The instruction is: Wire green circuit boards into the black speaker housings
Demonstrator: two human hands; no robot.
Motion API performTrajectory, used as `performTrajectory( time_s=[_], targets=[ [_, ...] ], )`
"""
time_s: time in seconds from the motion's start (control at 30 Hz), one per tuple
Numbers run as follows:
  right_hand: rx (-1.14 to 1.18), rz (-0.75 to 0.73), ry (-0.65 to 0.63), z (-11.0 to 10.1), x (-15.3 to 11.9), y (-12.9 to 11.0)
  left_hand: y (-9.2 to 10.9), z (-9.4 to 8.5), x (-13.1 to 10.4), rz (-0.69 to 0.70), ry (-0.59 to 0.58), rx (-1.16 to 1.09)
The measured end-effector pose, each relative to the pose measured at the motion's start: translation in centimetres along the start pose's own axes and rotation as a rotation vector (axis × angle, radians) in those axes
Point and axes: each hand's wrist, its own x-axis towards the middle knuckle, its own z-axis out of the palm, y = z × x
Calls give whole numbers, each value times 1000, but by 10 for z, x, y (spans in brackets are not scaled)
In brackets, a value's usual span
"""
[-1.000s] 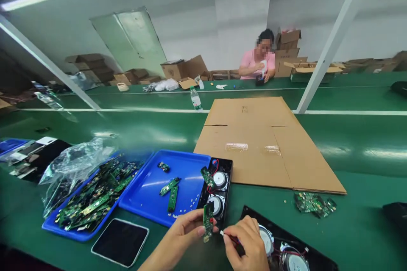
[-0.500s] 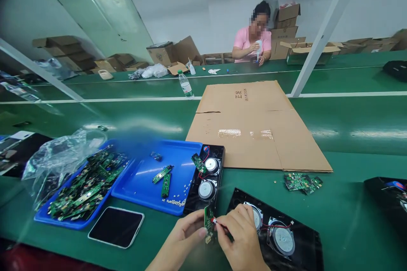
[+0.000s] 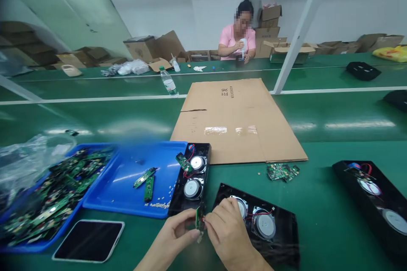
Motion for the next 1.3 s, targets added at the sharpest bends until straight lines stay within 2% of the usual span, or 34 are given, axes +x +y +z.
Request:
performTrajectory(
  time_s=[0.07,0.17,0.23,0.3,0.37,0.47,0.53,0.63,0.8,0.9,0.97,1.13,1.3],
  targets=[
    [-70,55,-9,-16,-7,8,-6,2,-1,-39,53,-61],
    [-337,220,7,-52,-34,30,-10,7,-5,-108,148,-95],
    [-503,323,38,-75,-58,44,-9,9,-7,-149,158,-40],
    [-627,414,72,-87,-78,53,-6,12,-9,-186,143,5],
    [-715,501,77,-84,-91,57,-5,16,-8,-231,109,-6],
    [-744,584,85,-68,-94,59,-5,26,-3,-295,27,-79],
    [-726,602,123,-59,-90,61,-6,34,0,-319,-28,-91],
    [-662,594,163,-57,-83,62,-10,46,5,-330,-80,-152],
    [-453,483,210,-58,-69,45,-12,61,9,-276,11,-196],
    [-175,380,189,-51,-61,31,-9,64,14,-229,74,-78],
    [-71,332,143,-46,-57,25,-8,64,17,-213,79,20],
    [-123,242,26,-38,-53,21,-11,62,23,-178,7,138],
    [-236,194,-29,-35,-54,24,-13,66,24,-158,-15,184]
  ],
)
